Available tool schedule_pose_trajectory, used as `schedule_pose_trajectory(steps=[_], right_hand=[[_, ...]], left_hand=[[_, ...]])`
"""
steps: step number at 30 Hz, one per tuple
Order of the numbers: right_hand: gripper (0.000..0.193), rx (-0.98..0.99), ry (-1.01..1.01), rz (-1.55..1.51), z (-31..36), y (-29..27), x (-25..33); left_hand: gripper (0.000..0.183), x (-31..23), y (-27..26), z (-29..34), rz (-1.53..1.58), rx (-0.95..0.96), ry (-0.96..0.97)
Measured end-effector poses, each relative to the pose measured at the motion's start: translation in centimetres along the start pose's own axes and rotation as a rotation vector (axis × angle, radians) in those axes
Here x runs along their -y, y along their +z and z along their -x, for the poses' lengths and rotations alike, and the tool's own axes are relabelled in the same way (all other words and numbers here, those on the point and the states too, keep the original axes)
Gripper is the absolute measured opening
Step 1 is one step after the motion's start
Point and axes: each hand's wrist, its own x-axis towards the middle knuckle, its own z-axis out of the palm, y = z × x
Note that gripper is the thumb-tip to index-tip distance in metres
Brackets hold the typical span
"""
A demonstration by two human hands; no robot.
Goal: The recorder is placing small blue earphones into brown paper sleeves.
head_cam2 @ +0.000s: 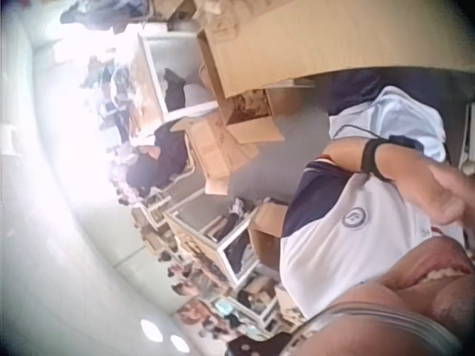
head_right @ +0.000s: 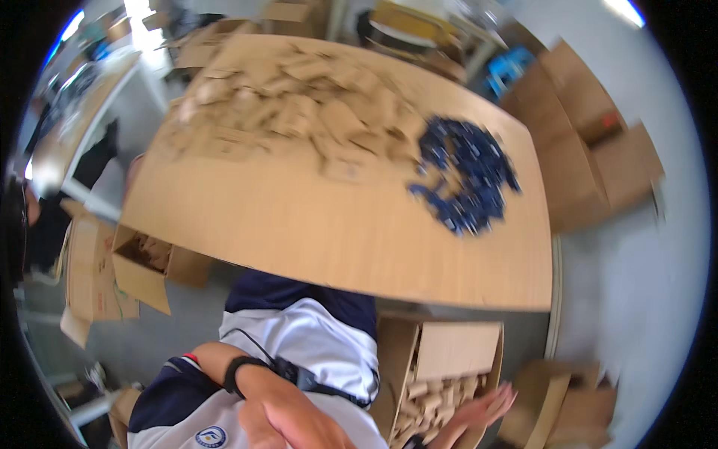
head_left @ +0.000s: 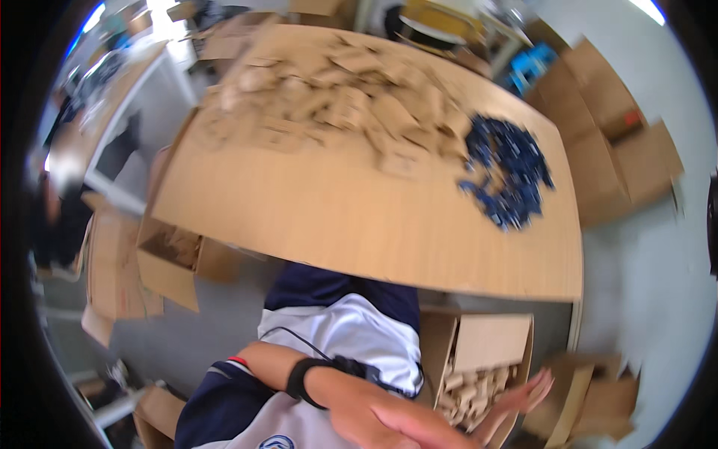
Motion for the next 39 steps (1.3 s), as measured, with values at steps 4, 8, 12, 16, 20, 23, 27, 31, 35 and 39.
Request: schedule_pose_trajectory(steps=[4, 8, 12, 16, 20, 23, 27, 31, 35, 39], right_hand=[[0.04, 0.283, 0.003, 0.026, 10.8, 2.4, -5.1], [0.066, 0.398, -0.056, 0.036, 5.9, 0.0, 0.1], [0.026, -0.014, -0.169, -0.261, -4.3, 2.7, 5.6], [0.017, -0.274, -0.389, -0.439, -11.5, -1.7, 12.8], [0.015, -0.32, -0.449, -0.635, -12.0, -2.8, 16.7], [0.014, -0.261, -0.479, -0.795, -10.5, -2.3, 18.5], [0.014, -0.134, -0.512, -0.894, -10.2, -0.6, 23.0], [0.035, 0.393, -0.469, -0.965, -11.1, 1.5, 25.8], [0.034, 0.56, -0.472, -0.845, -12.2, 2.8, 27.4], [0.034, 0.603, -0.475, -0.786, -12.4, 2.7, 28.2]], left_hand=[[0.103, -1.4, -1.1, -1.1, -0.174, 0.253, 0.033], [0.096, -3.5, 0.4, -1.5, -0.147, 0.14, 0.141], [0.088, -4.0, 2.0, -2.7, -0.094, 0.027, 0.207], [0.081, -4.6, 3.1, -2.5, 0.048, -0.026, 0.263], [0.074, -6.6, 5.7, -2.6, 0.155, -0.113, 0.327], [0.069, -5.6, 6.1, -2.7, 0.284, -0.22, 0.419], [0.062, -5.8, 6.2, -3.8, 0.53, -0.36, 0.553], [0.055, -7.2, 6.5, -4.6, 0.933, -0.562, 0.677], [0.048, -6.3, 2.8, -5.0, 1.344, -0.79, 0.78], [0.158, -9.8, 2.8, -6.4, 1.266, -0.527, 0.893]])
